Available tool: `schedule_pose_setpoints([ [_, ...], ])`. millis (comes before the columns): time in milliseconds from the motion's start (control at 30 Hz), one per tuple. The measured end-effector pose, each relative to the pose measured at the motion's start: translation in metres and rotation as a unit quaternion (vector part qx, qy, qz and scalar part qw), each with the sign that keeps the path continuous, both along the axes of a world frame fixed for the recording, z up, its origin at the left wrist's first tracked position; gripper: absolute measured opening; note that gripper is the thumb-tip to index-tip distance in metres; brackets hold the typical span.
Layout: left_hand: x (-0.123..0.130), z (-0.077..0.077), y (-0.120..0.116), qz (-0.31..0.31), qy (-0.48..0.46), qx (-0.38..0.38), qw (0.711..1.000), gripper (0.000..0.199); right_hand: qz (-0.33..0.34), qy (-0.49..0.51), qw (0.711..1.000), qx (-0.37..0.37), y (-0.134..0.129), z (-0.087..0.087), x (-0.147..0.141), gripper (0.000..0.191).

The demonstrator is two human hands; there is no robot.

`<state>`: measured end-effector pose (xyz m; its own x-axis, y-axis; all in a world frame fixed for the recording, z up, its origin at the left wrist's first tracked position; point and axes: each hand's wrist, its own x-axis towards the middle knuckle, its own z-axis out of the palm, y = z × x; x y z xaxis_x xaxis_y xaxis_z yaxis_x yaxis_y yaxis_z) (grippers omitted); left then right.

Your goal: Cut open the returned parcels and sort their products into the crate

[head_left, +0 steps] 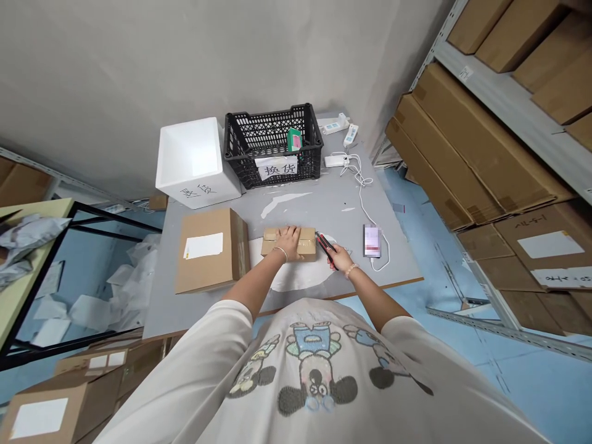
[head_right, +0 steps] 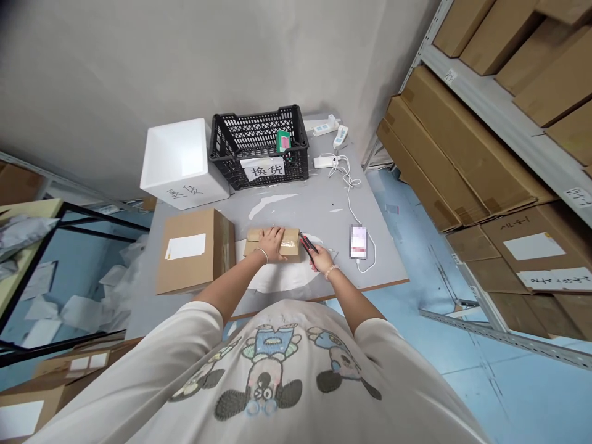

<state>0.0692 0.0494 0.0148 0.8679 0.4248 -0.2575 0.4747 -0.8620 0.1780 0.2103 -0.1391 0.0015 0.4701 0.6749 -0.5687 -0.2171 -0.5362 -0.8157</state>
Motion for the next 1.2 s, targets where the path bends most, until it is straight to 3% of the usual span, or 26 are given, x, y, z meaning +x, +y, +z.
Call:
schedule_pose_setpoints([
  [733,-0.005,0.0,-0.01,0.011,0.003,0.004,1.0,0.117,0.065,0.024,0.998,-0.008,-0.031,0.005,-0.02,0.025],
  [933,-0.005,-0.002,-0.008,0.01,-0.003,0.002,1.0,0.12,0.087,-0.014,0.996,-0.022,-0.049,0.003,-0.032,0.023],
  [1000,-0.006,-0.004,-0.008,0.011,0.0,0.0,1.0,0.12,0.076,-0.029,0.997,-0.016,-0.054,0.002,-0.034,0.025],
  [1133,-0.009,-0.008,-0.015,0.016,0.007,0.005,1.0,0.117,-0.011,-0.104,0.995,-0.002,-0.055,0.001,-0.031,0.033],
  [1200,-0.01,-0.012,-0.024,0.027,0.001,0.016,1.0,0.112,0.002,-0.163,0.987,0.012,-0.047,0.004,-0.028,0.034],
])
